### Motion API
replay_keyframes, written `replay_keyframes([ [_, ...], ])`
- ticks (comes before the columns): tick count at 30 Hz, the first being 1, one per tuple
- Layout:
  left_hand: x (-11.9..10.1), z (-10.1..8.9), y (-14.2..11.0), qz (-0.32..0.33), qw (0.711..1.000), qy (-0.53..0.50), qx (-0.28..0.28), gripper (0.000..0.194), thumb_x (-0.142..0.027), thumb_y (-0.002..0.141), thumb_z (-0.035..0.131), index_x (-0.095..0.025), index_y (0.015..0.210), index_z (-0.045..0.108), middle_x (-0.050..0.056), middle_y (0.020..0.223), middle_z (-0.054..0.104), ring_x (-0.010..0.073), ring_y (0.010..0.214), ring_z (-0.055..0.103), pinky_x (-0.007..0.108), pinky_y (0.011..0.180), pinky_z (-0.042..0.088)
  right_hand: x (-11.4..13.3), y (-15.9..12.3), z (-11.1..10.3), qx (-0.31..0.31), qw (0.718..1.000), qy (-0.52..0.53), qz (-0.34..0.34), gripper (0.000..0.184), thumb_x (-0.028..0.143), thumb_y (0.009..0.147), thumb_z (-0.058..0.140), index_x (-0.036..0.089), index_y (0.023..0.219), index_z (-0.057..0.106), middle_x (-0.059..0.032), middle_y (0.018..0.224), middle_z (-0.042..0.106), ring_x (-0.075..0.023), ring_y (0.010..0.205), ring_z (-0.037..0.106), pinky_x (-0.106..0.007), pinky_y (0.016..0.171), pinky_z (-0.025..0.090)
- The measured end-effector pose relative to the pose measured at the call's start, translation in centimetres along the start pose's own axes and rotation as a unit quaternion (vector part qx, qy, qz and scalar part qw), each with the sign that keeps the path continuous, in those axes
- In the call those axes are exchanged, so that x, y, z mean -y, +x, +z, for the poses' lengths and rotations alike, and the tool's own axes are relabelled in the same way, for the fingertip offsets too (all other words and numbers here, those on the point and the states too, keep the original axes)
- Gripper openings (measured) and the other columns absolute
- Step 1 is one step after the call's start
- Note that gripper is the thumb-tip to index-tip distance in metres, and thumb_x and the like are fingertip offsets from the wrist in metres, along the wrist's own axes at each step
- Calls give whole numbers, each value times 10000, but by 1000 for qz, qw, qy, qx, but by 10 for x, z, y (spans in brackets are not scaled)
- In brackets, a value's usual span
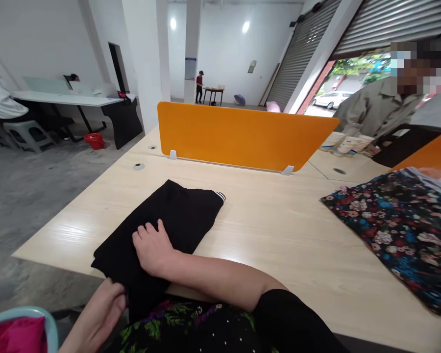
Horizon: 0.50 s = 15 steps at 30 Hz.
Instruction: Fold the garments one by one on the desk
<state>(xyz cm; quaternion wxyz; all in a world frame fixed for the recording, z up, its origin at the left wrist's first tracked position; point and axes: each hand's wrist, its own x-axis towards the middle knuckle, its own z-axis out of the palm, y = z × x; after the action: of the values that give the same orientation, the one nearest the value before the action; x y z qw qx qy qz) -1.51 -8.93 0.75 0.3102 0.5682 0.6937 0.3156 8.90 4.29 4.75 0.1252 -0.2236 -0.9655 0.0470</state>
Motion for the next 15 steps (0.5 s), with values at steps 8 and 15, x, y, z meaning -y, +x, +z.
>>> replay_keyframes([
  [8, -42, 19, -4, -161, 940, -238, -186, 591, -450, 712, 668, -223, 1247, 560, 77, 1207, 664, 270, 1166, 589, 386, 953, 516, -19, 11, -12, 19, 999, 35, -8, 369, 272, 933, 434, 160, 1261, 559, -147, 1433, 453, -307, 1349, 342, -633, 1084, 231],
  [15, -36, 22, 5, -121, 908, -192, -352, 484, -516, 780, 591, -153, 1098, 633, 98, 1135, 687, 284, 1097, 612, 379, 948, 481, -125, -6, -23, 78, 982, 114, 128, 558, 525, 979, 301, 265, 1471, 343, -46, 1568, 254, -252, 1454, 139, -567, 1152, 55],
])
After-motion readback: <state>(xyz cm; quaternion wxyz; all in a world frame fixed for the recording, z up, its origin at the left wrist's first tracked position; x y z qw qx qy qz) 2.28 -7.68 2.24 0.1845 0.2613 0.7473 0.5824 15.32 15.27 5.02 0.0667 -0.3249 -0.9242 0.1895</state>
